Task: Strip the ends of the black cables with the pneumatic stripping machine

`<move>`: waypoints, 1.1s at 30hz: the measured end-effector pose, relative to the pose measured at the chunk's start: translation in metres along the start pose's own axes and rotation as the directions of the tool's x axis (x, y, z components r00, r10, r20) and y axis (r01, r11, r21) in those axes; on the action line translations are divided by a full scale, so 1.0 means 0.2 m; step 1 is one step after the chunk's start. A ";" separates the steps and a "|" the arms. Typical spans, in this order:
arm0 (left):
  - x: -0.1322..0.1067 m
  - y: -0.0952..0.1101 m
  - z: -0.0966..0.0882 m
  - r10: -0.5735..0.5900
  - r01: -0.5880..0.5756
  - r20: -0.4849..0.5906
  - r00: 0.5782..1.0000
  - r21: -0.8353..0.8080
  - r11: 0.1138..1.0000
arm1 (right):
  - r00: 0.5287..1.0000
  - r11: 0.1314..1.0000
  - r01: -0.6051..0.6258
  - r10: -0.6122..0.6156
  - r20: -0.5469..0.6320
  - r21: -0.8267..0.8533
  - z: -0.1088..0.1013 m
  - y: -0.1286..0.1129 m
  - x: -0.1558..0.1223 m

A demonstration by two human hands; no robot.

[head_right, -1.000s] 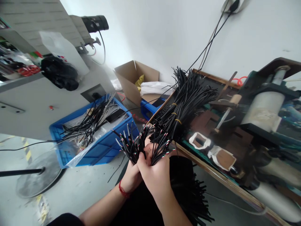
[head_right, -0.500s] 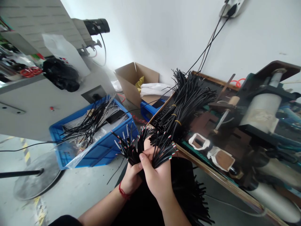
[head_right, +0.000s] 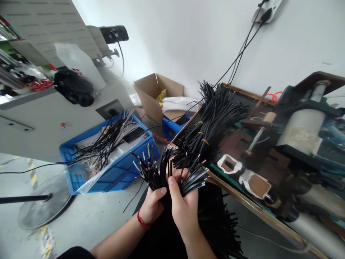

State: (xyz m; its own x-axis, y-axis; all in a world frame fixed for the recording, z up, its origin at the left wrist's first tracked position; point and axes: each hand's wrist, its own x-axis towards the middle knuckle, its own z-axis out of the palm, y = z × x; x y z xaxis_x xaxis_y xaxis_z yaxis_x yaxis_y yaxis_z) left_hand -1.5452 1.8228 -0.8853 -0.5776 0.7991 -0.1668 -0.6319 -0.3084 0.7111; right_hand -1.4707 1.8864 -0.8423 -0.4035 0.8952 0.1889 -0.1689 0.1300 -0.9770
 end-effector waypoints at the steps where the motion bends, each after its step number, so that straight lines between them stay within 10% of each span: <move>1: 0.01 0.01 0.01 0.014 -0.014 0.040 0.999 -0.002 1.000 | 0.999 1.000 -0.012 0.012 -0.030 0.022 0.00 0.00 0.00; 8: 0.03 0.06 0.09 0.082 -0.079 0.201 0.976 -0.020 0.997 | 0.982 0.996 -0.020 0.036 -0.185 0.090 0.02 -0.01 0.00; 33: 0.02 0.07 0.08 0.033 -0.029 0.211 0.977 -0.025 0.999 | 0.991 0.983 -0.085 0.101 -0.093 0.162 -0.01 -0.02 0.01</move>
State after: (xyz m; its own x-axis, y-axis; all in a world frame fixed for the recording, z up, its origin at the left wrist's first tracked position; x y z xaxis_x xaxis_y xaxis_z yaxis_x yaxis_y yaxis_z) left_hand -1.5478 1.8300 -0.8651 -0.4762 0.8793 0.0051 -0.6277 -0.3440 0.6984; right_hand -1.4697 1.8889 -0.8381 -0.3329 0.9396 0.0797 -0.2773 -0.0167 -0.9606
